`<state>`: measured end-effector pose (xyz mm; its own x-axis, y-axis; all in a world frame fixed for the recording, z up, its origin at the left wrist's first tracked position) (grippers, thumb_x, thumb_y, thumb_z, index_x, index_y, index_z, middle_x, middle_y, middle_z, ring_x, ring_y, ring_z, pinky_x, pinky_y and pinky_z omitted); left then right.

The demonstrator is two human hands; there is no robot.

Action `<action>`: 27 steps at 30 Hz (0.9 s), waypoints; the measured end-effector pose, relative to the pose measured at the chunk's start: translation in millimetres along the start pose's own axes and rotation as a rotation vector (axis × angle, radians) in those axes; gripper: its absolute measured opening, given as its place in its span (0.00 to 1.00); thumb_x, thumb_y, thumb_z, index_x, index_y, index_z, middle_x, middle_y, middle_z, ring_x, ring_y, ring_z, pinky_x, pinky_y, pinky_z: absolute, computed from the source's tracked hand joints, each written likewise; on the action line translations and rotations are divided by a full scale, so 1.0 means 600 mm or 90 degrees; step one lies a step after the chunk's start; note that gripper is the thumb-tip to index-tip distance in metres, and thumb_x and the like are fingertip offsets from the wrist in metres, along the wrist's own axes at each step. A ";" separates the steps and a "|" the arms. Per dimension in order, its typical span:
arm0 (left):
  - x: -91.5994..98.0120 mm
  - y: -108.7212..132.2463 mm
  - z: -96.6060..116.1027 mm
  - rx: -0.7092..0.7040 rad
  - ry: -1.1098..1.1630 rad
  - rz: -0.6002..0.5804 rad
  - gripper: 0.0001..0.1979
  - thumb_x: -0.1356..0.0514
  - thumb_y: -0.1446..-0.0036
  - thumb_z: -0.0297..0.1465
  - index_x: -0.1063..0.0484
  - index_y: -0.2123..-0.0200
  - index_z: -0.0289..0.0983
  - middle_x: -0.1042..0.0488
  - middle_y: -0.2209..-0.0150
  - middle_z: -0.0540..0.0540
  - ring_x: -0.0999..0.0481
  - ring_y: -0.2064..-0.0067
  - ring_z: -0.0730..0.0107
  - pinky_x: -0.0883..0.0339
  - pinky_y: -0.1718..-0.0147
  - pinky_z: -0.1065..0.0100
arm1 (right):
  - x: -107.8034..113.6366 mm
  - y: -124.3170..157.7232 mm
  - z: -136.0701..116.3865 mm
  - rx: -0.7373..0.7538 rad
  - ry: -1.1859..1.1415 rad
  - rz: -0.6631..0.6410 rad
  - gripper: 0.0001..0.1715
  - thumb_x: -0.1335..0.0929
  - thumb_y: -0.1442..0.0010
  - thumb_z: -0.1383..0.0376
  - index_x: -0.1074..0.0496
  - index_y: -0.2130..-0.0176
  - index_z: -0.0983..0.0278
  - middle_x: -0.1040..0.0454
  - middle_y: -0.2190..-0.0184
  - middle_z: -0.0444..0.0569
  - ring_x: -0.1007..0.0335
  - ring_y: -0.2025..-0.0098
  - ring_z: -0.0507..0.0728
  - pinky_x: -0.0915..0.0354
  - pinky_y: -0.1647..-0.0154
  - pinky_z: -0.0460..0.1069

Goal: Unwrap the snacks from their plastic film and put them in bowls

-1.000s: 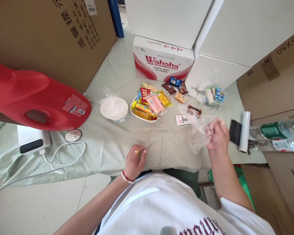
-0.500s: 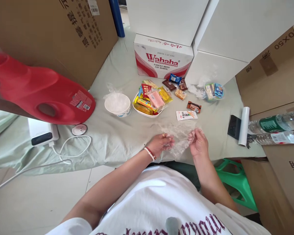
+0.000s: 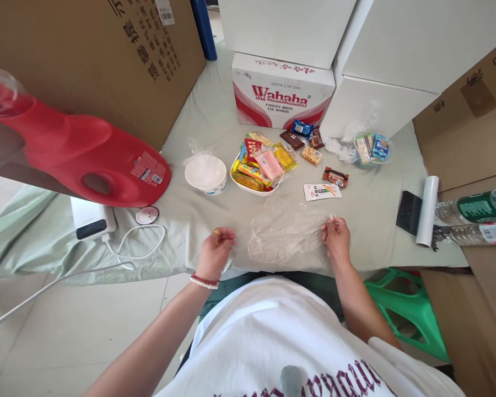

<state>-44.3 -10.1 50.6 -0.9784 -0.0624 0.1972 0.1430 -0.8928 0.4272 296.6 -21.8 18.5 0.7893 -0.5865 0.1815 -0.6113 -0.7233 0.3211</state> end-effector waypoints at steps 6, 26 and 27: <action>-0.050 0.001 0.074 -0.529 -0.306 -0.183 0.12 0.48 0.38 0.25 0.24 0.61 0.40 0.20 0.57 0.45 0.20 0.55 0.65 0.27 0.51 0.61 | -0.026 -0.028 -0.052 0.053 0.027 -0.159 0.19 0.27 0.45 0.50 0.34 0.64 0.58 0.30 0.78 0.38 0.45 0.80 0.49 0.48 0.81 0.46; -0.093 -0.053 -0.030 -0.511 -0.502 -0.186 0.20 0.35 0.43 0.37 0.27 0.48 0.37 0.35 0.31 0.31 0.41 0.27 0.42 0.53 0.29 0.34 | -0.007 0.040 -0.026 0.028 0.027 -0.266 0.23 0.25 0.47 0.46 0.25 0.63 0.61 0.25 0.66 0.45 0.29 0.63 0.55 0.29 0.56 0.51; -0.085 -0.055 -0.033 -0.515 -0.480 -0.176 0.19 0.37 0.42 0.34 0.27 0.48 0.37 0.35 0.32 0.32 0.40 0.27 0.44 0.49 0.29 0.37 | -0.002 0.036 -0.029 0.010 0.007 -0.249 0.24 0.24 0.48 0.46 0.26 0.63 0.61 0.25 0.67 0.45 0.28 0.63 0.55 0.28 0.59 0.51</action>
<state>-1.8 13.4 8.9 -0.5838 0.2217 0.7810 -0.4692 -0.8772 -0.1017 283.6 -30.1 41.5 0.9633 -0.2618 0.0589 -0.2654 -0.8969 0.3538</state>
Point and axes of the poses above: each hand's wrist, its own y-axis away from the middle knuckle, its own x-axis out of the back of the hand, z = x × y, the point moved 1 cm from there along -y, towards the middle knuckle
